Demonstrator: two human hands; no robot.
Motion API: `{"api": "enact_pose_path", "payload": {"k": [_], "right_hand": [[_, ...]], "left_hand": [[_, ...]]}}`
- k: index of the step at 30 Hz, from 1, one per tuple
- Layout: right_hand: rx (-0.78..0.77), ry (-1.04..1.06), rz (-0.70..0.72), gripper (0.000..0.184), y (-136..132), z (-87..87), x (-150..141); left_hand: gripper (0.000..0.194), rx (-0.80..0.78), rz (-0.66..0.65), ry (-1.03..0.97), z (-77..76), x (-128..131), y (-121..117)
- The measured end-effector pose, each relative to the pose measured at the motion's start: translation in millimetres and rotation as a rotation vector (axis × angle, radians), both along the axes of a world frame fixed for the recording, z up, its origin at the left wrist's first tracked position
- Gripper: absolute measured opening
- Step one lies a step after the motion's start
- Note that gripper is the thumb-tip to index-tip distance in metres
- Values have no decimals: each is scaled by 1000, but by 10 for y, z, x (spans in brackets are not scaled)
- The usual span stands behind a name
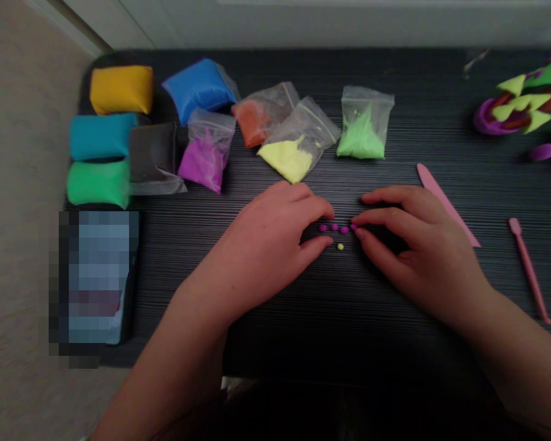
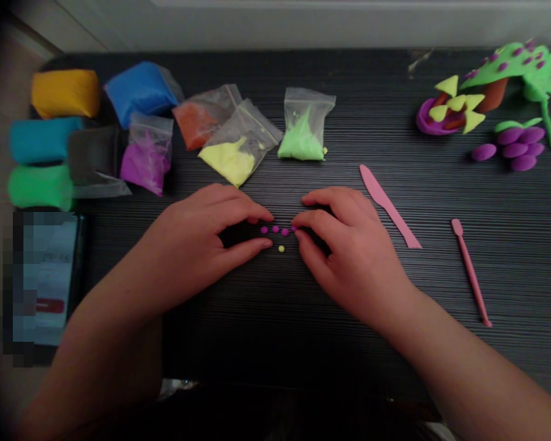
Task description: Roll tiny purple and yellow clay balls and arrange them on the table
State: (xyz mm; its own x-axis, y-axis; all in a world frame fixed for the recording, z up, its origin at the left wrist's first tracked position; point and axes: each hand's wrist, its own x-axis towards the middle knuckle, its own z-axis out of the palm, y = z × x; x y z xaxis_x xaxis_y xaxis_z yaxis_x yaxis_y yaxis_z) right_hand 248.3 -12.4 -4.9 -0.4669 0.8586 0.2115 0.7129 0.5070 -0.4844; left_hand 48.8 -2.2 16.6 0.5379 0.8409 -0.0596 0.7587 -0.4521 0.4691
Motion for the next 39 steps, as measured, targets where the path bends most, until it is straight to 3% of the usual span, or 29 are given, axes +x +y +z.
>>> {"api": "enact_pose_path", "payload": {"k": [23, 33, 36, 39], "right_hand": [[-34, -16, 22, 21, -14, 19, 17], [4, 7, 30, 17, -50, -136, 71], [15, 14, 33, 18, -54, -185, 76], [17, 18, 25, 18, -55, -209, 61]], "left_hand": [[18, 3, 2, -20, -24, -44, 21], [18, -101, 51, -41, 42, -13, -32], [19, -8, 105, -86, 85, -59, -18], [21, 289, 363, -3, 116, -200, 18]]}}
